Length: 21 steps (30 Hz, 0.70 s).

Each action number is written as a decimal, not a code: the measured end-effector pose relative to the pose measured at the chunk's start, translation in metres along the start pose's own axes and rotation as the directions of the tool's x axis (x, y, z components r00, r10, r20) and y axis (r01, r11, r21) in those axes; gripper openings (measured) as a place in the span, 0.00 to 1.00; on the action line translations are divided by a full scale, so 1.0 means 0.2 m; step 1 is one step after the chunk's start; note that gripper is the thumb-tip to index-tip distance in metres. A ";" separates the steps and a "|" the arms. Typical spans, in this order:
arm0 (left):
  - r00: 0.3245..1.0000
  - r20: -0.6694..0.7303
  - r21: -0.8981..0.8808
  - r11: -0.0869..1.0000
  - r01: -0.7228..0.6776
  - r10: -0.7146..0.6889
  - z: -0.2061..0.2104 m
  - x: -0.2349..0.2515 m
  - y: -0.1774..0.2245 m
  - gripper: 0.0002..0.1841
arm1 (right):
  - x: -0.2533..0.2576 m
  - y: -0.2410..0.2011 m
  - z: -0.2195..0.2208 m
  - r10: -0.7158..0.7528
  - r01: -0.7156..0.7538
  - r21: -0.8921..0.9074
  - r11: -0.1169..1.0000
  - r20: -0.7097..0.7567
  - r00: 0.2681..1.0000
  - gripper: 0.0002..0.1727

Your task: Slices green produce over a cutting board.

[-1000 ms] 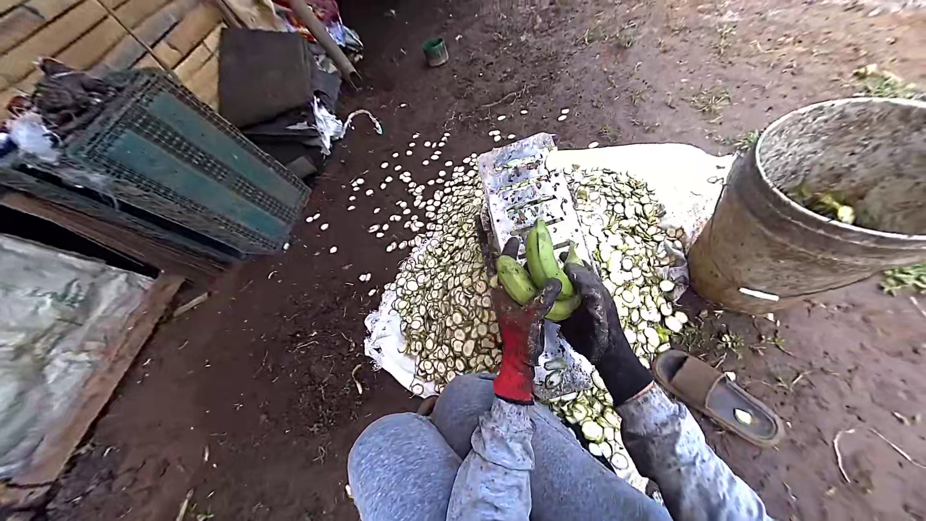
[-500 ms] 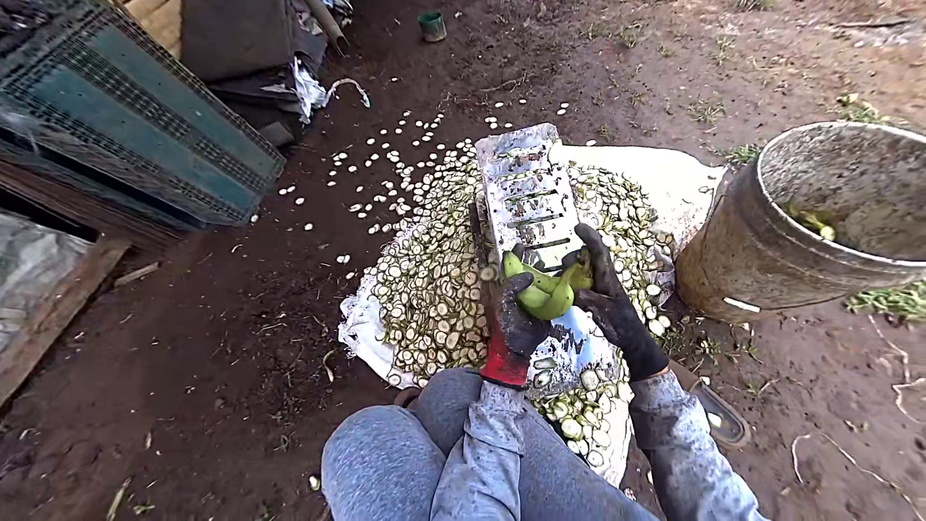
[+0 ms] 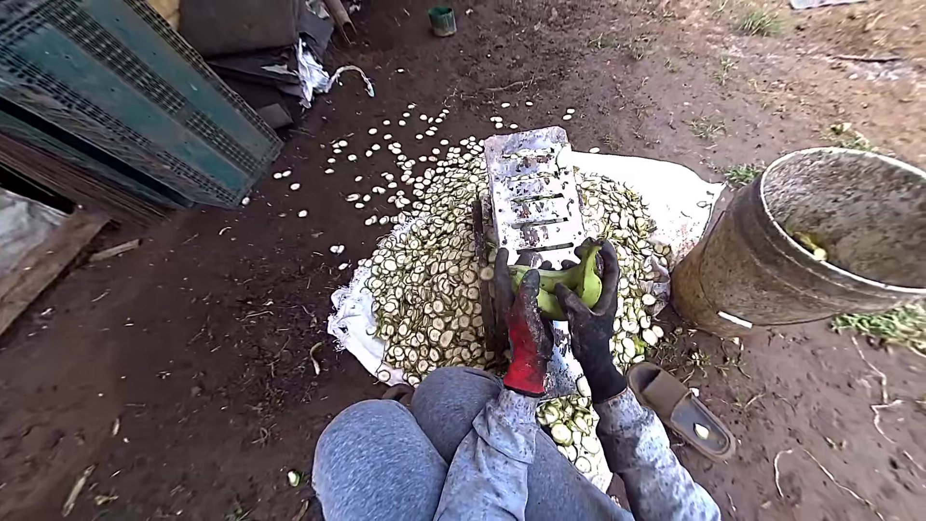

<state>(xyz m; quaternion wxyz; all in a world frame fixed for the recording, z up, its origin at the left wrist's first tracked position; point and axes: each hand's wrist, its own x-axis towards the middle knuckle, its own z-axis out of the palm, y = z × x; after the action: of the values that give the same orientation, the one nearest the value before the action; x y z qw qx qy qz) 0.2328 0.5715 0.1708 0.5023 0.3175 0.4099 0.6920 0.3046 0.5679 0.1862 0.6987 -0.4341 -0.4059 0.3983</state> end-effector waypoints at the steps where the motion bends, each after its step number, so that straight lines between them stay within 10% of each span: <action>1: 1.000 0.011 0.009 1.000 -0.016 0.016 0.00 0.00 -0.01 0.34 | 0.00 0.01 0.01 -0.017 0.018 0.020 1.000 -0.035 0.999 0.51; 9: 0.972 0.039 0.290 0.928 -0.232 0.231 -0.10 0.11 0.03 0.26 | 0.12 0.04 -0.16 -0.089 0.094 -0.149 0.984 0.041 0.995 0.51; 14: 0.982 -0.155 0.728 0.685 0.042 0.106 -0.19 0.28 -0.04 0.28 | -0.03 0.06 -0.38 -0.198 0.291 -0.508 0.811 0.230 0.953 0.42; 17: 0.984 -0.171 0.914 0.380 0.142 0.042 -0.17 0.31 -0.17 0.32 | 0.28 0.17 -0.24 -0.453 0.594 -0.576 0.561 0.387 0.803 0.29; 21: 0.985 -0.168 0.926 0.346 0.148 0.027 -0.17 0.32 -0.17 0.31 | 0.96 0.24 0.04 -0.476 0.711 -0.546 0.443 0.530 0.702 0.35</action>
<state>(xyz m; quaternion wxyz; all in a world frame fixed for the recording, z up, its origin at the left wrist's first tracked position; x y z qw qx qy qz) 0.2004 0.6289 0.1274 0.2233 0.4776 0.7801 0.3370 0.3564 0.7597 0.1864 0.4947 -0.4315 -0.7544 -0.0083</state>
